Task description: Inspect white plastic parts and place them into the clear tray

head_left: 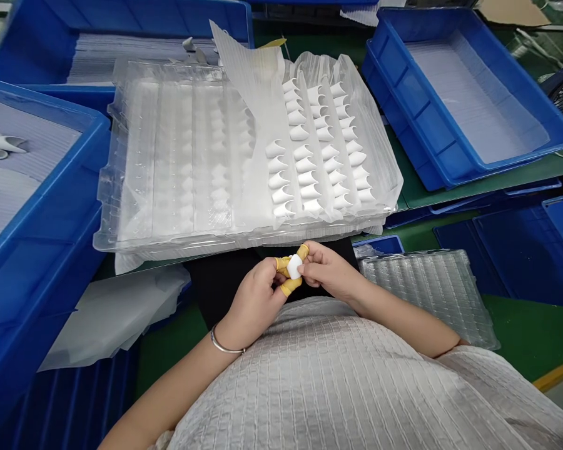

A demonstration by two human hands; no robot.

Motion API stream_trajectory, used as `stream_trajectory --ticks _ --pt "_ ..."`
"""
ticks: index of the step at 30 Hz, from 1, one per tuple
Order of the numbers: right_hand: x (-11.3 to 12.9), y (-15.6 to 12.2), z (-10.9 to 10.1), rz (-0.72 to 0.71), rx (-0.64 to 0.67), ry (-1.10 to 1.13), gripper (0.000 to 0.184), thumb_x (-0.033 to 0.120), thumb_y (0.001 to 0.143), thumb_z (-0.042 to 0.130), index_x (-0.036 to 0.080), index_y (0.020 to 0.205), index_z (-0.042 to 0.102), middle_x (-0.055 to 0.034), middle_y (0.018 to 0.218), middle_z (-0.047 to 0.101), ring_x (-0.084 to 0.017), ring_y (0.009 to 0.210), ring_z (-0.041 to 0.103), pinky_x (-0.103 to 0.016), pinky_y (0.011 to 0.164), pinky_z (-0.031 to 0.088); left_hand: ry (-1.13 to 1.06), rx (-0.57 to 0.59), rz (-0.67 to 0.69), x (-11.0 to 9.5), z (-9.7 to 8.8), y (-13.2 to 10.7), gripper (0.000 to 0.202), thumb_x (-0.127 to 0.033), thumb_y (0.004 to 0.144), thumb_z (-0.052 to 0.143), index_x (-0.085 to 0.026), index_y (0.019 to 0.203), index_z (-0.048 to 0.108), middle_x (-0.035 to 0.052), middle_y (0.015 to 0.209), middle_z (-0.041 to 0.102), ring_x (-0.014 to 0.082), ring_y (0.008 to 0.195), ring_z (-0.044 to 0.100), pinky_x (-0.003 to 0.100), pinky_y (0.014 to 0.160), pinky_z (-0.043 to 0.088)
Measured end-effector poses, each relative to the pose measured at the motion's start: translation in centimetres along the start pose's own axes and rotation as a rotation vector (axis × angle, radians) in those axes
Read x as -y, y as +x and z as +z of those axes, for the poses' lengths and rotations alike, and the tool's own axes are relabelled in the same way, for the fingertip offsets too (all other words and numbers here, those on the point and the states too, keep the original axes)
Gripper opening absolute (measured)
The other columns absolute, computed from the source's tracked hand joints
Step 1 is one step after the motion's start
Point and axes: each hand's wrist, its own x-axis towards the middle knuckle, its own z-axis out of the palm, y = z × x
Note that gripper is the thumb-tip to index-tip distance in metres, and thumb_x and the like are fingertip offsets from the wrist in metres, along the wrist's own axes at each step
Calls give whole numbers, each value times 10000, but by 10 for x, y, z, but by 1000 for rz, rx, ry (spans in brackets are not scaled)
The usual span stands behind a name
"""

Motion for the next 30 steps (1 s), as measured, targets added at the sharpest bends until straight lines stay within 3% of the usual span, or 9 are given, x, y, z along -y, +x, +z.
stream_trajectory --ticks 6,10,15,19,23,30 --pt "2 1 1 22 3 -2 199 240 734 673 187 771 485 103 541 460 -46 422 330 -192 421 227 33 4 22 1 0 -2 129 -239 817 646 -202 779 528 -9 746 608 152 650 602 281 573 472" --pt "3 1 2 33 23 8 188 171 687 659 185 785 499 104 554 469 -44 421 324 -193 420 218 22 -5 -2 1 0 -3 128 -251 811 663 -204 831 545 -9 765 629 153 653 614 277 568 478" --pt "2 1 3 61 7 65 199 222 727 668 188 759 474 98 561 449 -42 429 301 -195 427 190 49 -10 5 0 0 -2 143 -258 806 662 -204 790 531 -13 734 619 153 634 609 279 558 473" --pt "3 1 7 76 31 70 213 168 687 677 184 772 483 100 569 447 -42 442 291 -200 431 175 18 -13 -22 1 0 -3 171 -286 799 685 -208 822 534 -20 745 627 149 633 615 272 551 474" --pt "4 -1 12 87 -23 105 191 208 724 666 182 780 486 89 604 453 -44 463 306 -205 452 192 21 -16 -38 0 0 -4 228 -323 799 689 -209 765 494 -20 719 620 153 622 620 276 542 471" --pt "4 -6 13 78 -10 111 213 82 647 594 187 809 503 92 629 410 -54 490 289 -208 469 207 -72 -9 -115 -1 0 -4 267 -346 774 720 -211 783 490 -28 726 628 144 622 621 255 524 472"
